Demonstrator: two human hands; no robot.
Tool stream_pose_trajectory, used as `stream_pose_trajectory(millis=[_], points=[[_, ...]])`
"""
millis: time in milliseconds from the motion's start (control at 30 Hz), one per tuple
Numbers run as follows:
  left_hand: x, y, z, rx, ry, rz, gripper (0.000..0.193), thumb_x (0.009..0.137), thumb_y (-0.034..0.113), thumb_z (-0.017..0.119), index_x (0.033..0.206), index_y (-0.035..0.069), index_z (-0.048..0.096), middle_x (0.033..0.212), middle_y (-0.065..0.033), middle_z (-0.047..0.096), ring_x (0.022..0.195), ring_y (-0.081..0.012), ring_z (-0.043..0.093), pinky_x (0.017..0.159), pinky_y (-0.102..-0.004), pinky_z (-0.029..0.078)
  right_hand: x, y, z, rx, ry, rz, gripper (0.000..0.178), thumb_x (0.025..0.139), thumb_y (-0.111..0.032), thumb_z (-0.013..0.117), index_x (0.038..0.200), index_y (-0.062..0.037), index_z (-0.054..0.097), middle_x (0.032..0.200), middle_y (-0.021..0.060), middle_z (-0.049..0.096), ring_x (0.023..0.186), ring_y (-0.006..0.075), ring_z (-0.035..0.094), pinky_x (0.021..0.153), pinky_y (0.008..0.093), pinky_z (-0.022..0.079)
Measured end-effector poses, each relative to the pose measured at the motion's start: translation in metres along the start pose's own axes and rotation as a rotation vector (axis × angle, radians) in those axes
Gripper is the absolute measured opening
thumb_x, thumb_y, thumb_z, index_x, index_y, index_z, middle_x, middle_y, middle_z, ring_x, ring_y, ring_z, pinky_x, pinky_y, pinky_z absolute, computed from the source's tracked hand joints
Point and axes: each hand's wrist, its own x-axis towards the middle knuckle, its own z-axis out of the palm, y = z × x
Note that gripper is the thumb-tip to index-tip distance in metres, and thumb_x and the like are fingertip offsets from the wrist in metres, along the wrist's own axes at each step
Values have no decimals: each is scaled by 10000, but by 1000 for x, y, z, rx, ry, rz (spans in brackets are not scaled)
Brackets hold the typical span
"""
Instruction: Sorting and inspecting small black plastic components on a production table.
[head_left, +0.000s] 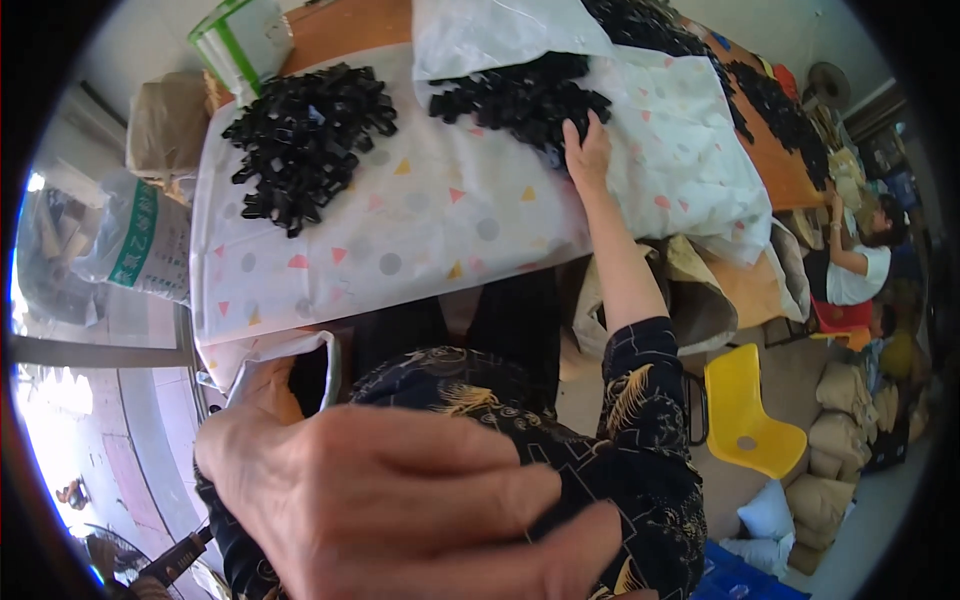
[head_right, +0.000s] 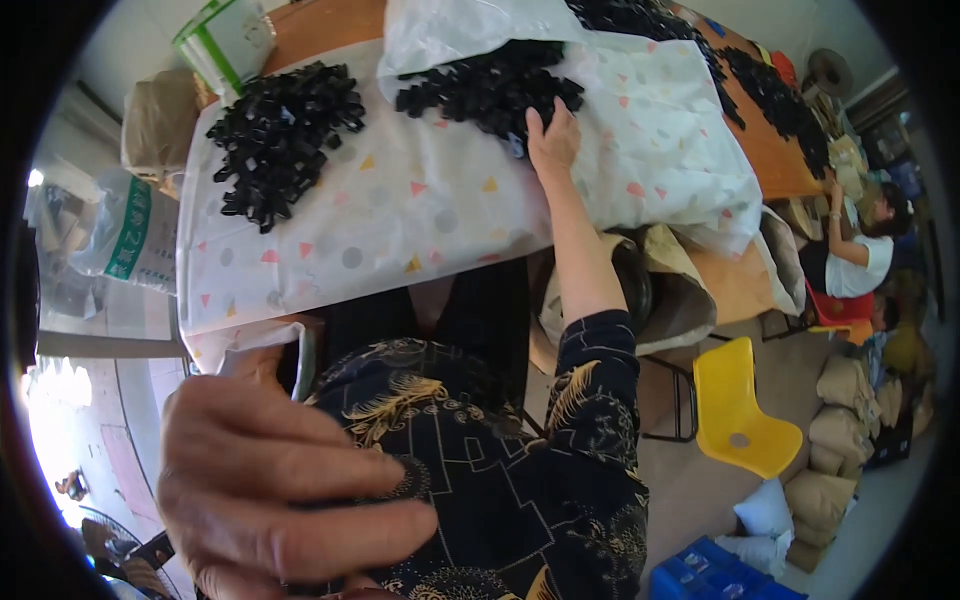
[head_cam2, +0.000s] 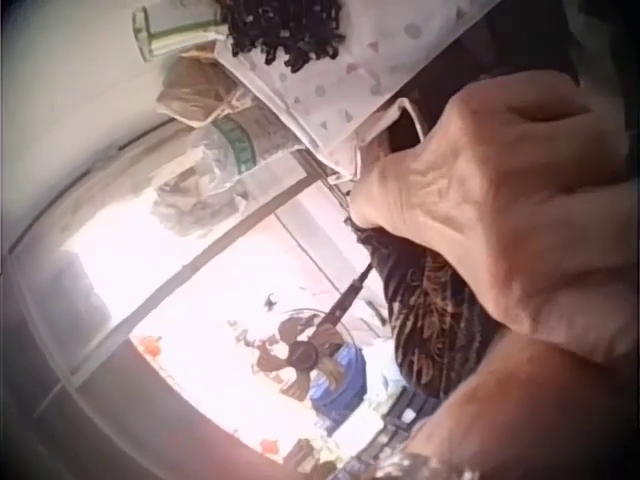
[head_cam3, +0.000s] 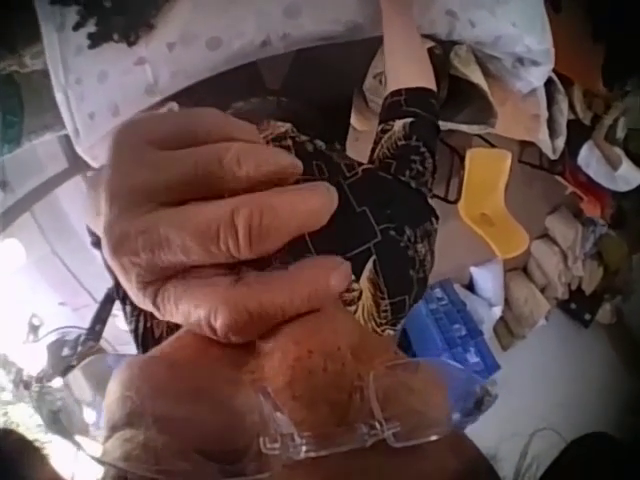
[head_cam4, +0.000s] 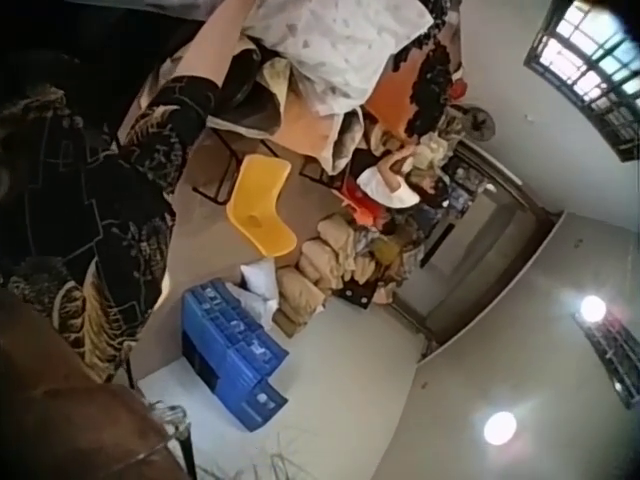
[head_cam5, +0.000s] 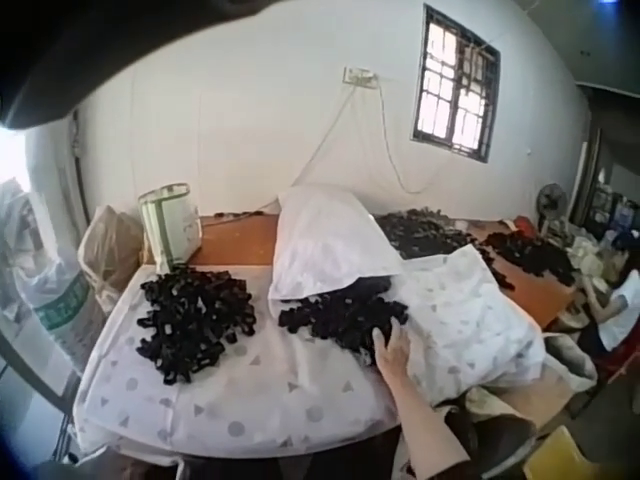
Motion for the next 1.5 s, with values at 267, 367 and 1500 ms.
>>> stream_pose_trajectory(millis=[267, 367, 1500], points=[[0, -64, 32, -138, -118, 34, 354, 818, 146, 702, 1162, 115, 628, 1077, -124, 652, 847, -237, 664, 660, -320, 550, 22, 53, -37, -22, -181, -40, 347, 965, -293, 553, 1160, -13, 620, 1127, 207, 635, 1044, 393, 595, 933, 456, 465], [-45, -127, 54, 267, -244, -347, 564, 777, 209, 736, 1297, 134, 530, 1302, -145, 531, 1170, -332, 541, 954, -449, 467, 22, 61, -52, -89, -274, -163, 270, 933, -219, 582, 1142, -53, 624, 1117, 177, 636, 1045, 376, 596, 921, 448, 469], [-232, -196, 47, 399, -290, -890, 500, 714, 98, 700, 1203, 89, 596, 1371, -123, 529, 1311, -328, 459, 1111, -494, 293, 79, 138, -99, -651, -480, 162, 512, 955, -317, 506, 1429, -127, 467, 1484, 149, 428, 1364, 337, 397, 1106, 476, 316]])
